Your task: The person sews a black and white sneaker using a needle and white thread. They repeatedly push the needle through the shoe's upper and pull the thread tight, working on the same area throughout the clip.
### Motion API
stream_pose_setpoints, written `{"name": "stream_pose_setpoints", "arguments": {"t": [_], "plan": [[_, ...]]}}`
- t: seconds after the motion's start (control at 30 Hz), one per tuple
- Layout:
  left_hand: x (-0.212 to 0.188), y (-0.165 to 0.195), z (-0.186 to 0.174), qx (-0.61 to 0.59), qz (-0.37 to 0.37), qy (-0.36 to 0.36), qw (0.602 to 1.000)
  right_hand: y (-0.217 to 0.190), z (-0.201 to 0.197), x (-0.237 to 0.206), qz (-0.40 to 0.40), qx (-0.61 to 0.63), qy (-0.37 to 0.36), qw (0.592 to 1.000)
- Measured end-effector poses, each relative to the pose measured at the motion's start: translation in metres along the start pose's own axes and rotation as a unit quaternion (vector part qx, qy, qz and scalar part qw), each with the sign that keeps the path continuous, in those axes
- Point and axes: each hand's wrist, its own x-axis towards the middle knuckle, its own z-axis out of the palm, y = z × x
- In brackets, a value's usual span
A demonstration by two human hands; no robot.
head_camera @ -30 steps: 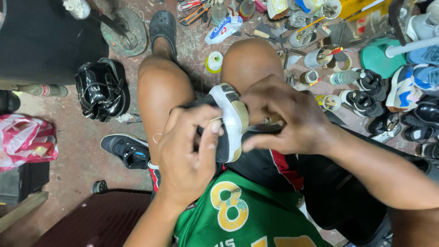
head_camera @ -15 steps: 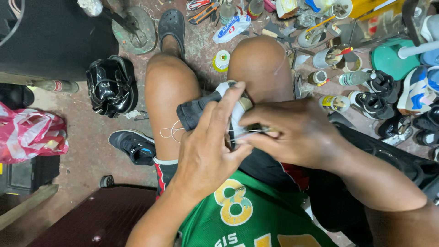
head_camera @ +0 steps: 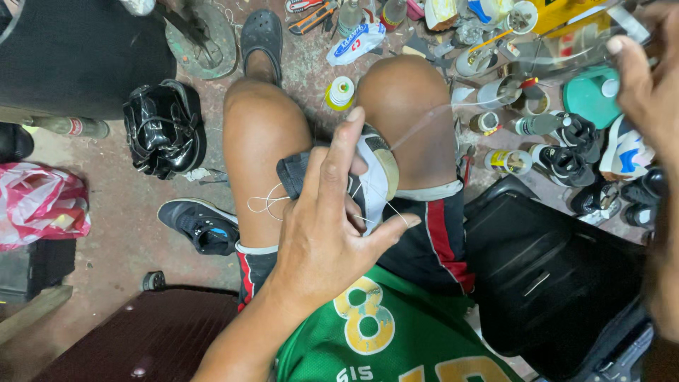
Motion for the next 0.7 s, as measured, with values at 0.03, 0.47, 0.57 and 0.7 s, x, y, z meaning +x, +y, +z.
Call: {"name": "stream_pose_setpoints", "arguments": {"t": [0.03,0.47,0.57,0.7], "plan": [[0.001,0.001,0.0,-0.005,0.008,0.005,1.0,-0.003,0.006,-0.011,0.007,0.04,-0.01,0.999],[-0.006,0.003,-0.007,-0.052,0.095,0.031,0.994,-0.111,0.083,-0.089,-0.211,0.218,-0.075,0.95],[-0.023,-0.008,-0.02,-0.028,0.095,0.137,0.986,-0.112,0.072,-0.093,-0.148,0.37,-0.099,0.912],[-0.031,-0.046,-0.033,0.034,0.079,0.188,0.978,-0.112,0.052,-0.096,-0.03,0.502,-0.104,0.858]]}}
